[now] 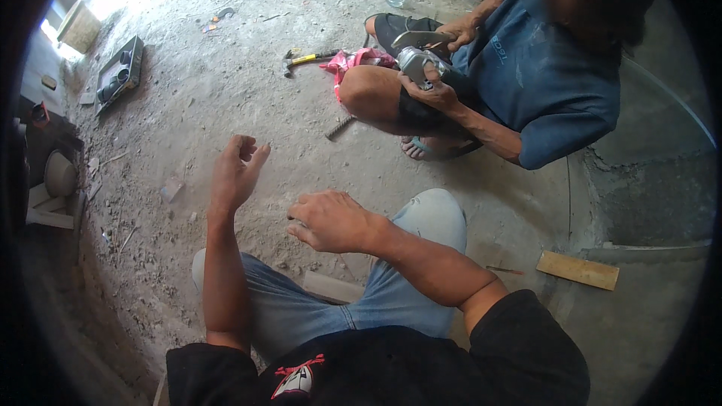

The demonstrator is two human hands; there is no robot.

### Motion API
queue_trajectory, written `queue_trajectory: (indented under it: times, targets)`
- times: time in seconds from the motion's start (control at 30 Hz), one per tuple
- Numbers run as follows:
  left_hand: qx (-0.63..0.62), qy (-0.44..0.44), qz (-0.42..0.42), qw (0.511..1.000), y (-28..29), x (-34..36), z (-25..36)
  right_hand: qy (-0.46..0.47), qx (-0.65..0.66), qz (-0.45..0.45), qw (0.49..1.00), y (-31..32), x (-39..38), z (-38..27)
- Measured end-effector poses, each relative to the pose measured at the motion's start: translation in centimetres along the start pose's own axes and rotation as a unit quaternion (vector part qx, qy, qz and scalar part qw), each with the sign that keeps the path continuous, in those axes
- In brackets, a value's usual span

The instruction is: The person holds a wooden piece while another person shapes it with an angle grinder, then receives the shaped wood and a pair of pliers.

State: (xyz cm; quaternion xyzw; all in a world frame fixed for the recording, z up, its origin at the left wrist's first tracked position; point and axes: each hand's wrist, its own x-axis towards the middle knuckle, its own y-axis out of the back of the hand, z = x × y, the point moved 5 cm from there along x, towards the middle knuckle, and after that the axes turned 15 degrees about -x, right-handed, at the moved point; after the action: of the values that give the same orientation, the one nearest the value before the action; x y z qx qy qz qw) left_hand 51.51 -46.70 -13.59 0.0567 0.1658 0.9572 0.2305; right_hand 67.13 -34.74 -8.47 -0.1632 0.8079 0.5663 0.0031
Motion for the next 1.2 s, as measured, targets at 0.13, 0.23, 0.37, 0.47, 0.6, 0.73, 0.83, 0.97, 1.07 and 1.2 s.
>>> queue_trajectory:
  times: [0.13, 0.23, 0.37, 0.47, 0.6, 0.73, 0.83, 0.97, 1.07, 1.2]
  targets:
    - [0.006, 0.003, -0.001, 1.0, -0.01, 0.01, 0.12, 0.001, 0.005, -0.002, 1.0, -0.12, 0.0, 0.06]
    - [0.004, 0.007, -0.001, 1.0, 0.03, -0.01, 0.05, 0.005, 0.005, -0.001, 1.0, -0.24, 0.04, 0.06]
    - [0.006, 0.005, 0.0, 1.0, 0.0, 0.04, 0.0, -0.002, 0.001, -0.005, 1.0, -0.12, 0.03, 0.01]
    - [0.006, 0.004, 0.002, 1.0, 0.03, 0.02, -0.03, -0.005, 0.002, -0.011, 1.0, -0.11, 0.04, -0.01]
    - [-0.003, 0.018, 0.001, 1.0, -0.01, -0.04, -0.06, -0.002, 0.006, -0.011, 1.0, -0.04, 0.04, -0.06]
    - [0.003, 0.015, -0.004, 1.0, -0.06, 0.06, 0.09, 0.004, 0.0, -0.002, 1.0, -0.32, 0.0, 0.11]
    - [0.001, 0.011, -0.003, 1.0, -0.17, 0.12, -0.04, 0.001, -0.005, -0.004, 1.0, -0.18, -0.02, 0.12]
    - [0.0, 0.004, -0.003, 1.0, -0.16, 0.19, -0.22, 0.001, 0.002, -0.004, 1.0, -0.23, 0.05, 0.19]
    - [0.004, -0.001, -0.001, 1.0, -0.16, 0.24, -0.22, 0.003, 0.014, 0.009, 1.0, -0.12, 0.1, 0.15]
    - [0.003, -0.002, 0.0, 1.0, -0.17, 0.33, -0.35, 0.005, 0.021, 0.024, 0.999, -0.05, 0.15, 0.19]
